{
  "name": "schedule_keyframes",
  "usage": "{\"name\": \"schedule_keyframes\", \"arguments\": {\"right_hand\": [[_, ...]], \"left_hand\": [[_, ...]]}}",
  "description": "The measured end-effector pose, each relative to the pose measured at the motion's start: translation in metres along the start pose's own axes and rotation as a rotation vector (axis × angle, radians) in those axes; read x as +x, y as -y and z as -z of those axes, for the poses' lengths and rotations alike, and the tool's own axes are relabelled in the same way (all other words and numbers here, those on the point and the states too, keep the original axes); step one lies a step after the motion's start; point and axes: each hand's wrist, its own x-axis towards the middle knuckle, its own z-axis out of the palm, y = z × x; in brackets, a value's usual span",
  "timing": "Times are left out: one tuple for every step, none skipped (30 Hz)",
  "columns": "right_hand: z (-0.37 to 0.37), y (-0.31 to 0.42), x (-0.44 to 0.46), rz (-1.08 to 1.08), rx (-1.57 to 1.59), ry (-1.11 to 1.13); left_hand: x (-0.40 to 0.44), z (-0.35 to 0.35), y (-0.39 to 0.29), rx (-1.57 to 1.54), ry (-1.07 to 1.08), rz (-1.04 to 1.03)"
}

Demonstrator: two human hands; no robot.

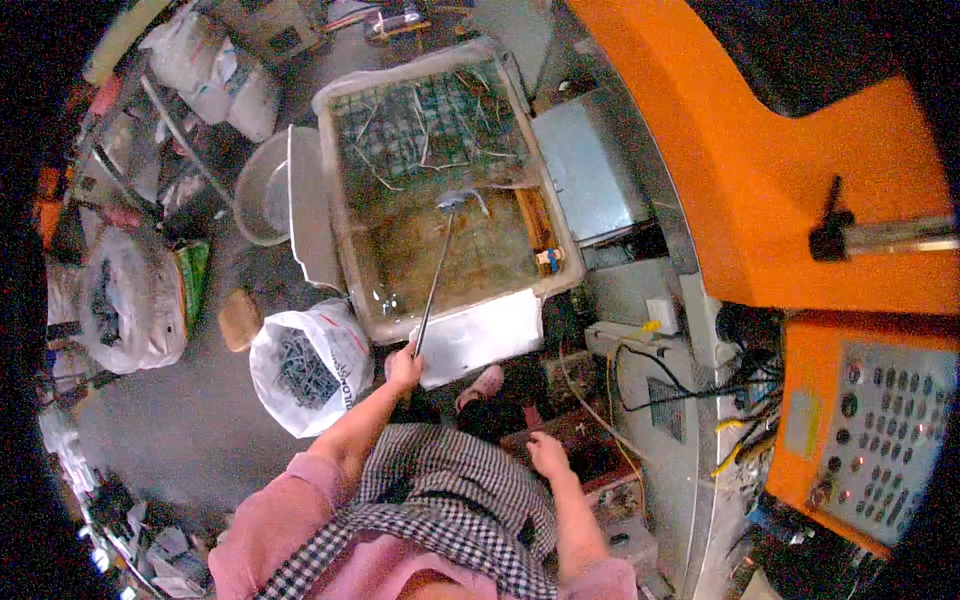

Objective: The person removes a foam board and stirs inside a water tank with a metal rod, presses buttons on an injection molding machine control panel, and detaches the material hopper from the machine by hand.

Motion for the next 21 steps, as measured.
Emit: {"name": "schedule_keyframes", "arguments": {"right_hand": [[-0.006, 0.002, 0.005, 0.014, 0.024, 0.014], [-0.01, 0.008, 0.009, 0.04, -0.013, 0.034], [-0.016, 0.013, 0.015, -0.009, -0.029, 0.073], [-0.021, 0.017, 0.019, -0.011, -0.006, 0.092], [-0.025, 0.019, 0.025, -0.014, 0.017, 0.109], [-0.032, 0.017, 0.032, -0.003, 0.011, 0.115], [-0.037, 0.016, 0.036, 0.029, 0.034, 0.093], [-0.038, 0.021, 0.04, -0.013, 0.038, 0.119], [-0.039, 0.025, 0.045, -0.054, 0.04, 0.144], [-0.047, 0.019, 0.052, -0.077, 0.048, 0.123], [-0.049, 0.021, 0.056, -0.027, 0.015, 0.118], [-0.048, 0.022, 0.061, -0.076, 0.037, 0.151], [-0.048, 0.024, 0.064, -0.124, 0.06, 0.185], [-0.044, 0.029, 0.065, -0.128, 0.054, 0.19], [-0.041, 0.034, 0.066, -0.144, 0.049, 0.199], [-0.04, 0.036, 0.069, -0.16, 0.045, 0.208], [-0.042, 0.032, 0.074, -0.165, 0.04, 0.21], [-0.046, 0.025, 0.077, -0.164, 0.061, 0.194], [-0.051, 0.018, 0.079, -0.162, 0.081, 0.178], [-0.056, 0.012, 0.082, -0.167, 0.077, 0.18], [-0.059, 0.005, 0.085, -0.139, 0.07, 0.177]], "left_hand": [[0.007, 0.002, -0.006, 0.013, 0.009, 0.029], [0.014, 0.002, -0.011, 0.026, 0.019, 0.059], [0.022, 0.001, -0.011, 0.042, 0.028, 0.091], [0.038, -0.02, 0.012, -0.027, 0.015, 0.035], [0.049, -0.029, 0.018, -0.028, 0.017, 0.04], [0.059, -0.038, 0.023, -0.09, -0.038, -0.031], [0.069, -0.046, 0.029, -0.151, -0.092, -0.102], [0.078, -0.05, 0.029, -0.153, -0.09, -0.1], [0.087, -0.053, 0.027, -0.141, -0.086, -0.075], [0.096, -0.057, 0.026, -0.13, -0.082, -0.049], [0.105, -0.064, 0.028, -0.134, -0.08, -0.044], [0.114, -0.071, 0.03, -0.138, -0.132, -0.059], [0.122, -0.078, 0.033, -0.14, -0.184, -0.073], [0.13, -0.08, 0.032, -0.142, -0.181, -0.066], [0.139, -0.083, 0.03, -0.194, -0.165, -0.043], [0.148, -0.084, 0.029, -0.245, -0.147, -0.021], [0.157, -0.085, 0.029, -0.249, -0.144, -0.015], [0.165, -0.085, 0.029, -0.213, -0.162, -0.044], [0.172, -0.086, 0.028, -0.177, -0.18, -0.073], [0.181, -0.09, 0.031, -0.18, -0.177, -0.068], [0.189, -0.094, 0.033, -0.195, -0.197, -0.081]]}}
